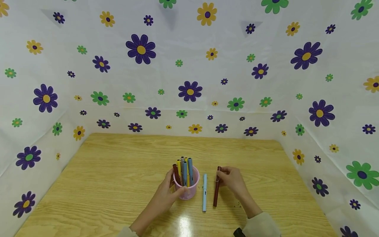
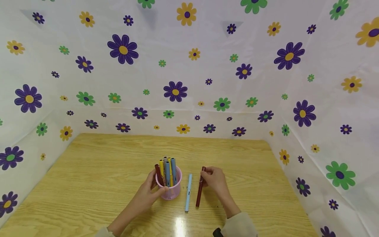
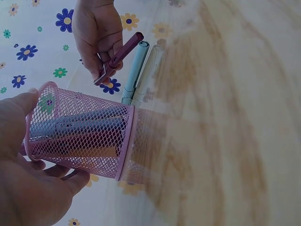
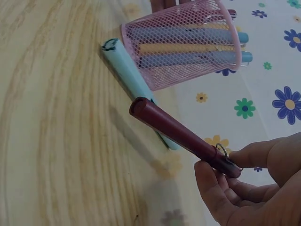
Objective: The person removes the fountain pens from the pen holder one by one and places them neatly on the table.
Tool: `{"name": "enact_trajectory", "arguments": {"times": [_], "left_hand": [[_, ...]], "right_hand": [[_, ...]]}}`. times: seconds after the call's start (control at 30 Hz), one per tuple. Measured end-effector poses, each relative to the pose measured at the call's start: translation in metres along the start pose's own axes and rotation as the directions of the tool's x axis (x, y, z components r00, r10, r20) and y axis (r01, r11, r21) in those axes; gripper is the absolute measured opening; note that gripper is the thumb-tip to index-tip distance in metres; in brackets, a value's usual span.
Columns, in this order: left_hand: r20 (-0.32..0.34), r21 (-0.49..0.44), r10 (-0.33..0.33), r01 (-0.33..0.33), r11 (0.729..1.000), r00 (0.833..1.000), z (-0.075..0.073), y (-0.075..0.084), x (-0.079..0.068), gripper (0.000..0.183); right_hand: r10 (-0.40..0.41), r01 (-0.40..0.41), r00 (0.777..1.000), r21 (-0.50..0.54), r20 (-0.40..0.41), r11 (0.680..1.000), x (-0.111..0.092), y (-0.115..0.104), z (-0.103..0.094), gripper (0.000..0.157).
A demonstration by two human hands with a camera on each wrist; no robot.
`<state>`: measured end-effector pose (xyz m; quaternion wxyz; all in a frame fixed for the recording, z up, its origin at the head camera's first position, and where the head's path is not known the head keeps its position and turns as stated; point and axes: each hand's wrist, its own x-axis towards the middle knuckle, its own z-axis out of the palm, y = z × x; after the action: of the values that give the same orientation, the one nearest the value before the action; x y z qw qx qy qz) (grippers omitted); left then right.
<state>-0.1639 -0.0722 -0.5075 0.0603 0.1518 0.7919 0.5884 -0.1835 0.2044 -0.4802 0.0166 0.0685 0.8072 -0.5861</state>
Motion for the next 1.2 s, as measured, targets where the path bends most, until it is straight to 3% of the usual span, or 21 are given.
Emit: {"name": "enact_trajectory", "arguments": {"times": [0.37,0.97,1.2], "left_hand": [[0.007,-0.03,0.036,-0.035,0.999,0.999,0.0,-0.002,0.0,0.09],[-0.001,-0.03,0.031,-0.031,0.999,1.0,0.0,-0.002,0.0,0.09],[0.005,-0.035,0.028,-0.028,0.999,1.0,0.0,-0.001,0.0,0.089]], "right_hand": [[-0.006,0.006,1.0,-0.085,-0.002,0.996,0.001,0.003,0.009,0.027],[0.004,-0.005,1.0,-0.153,-0.007,0.988,0.003,0.011,0.017,0.029],[-0.023,0.014,0.999,-0.241,-0.036,0.971,0.004,0.013,0.019,0.032]]}}
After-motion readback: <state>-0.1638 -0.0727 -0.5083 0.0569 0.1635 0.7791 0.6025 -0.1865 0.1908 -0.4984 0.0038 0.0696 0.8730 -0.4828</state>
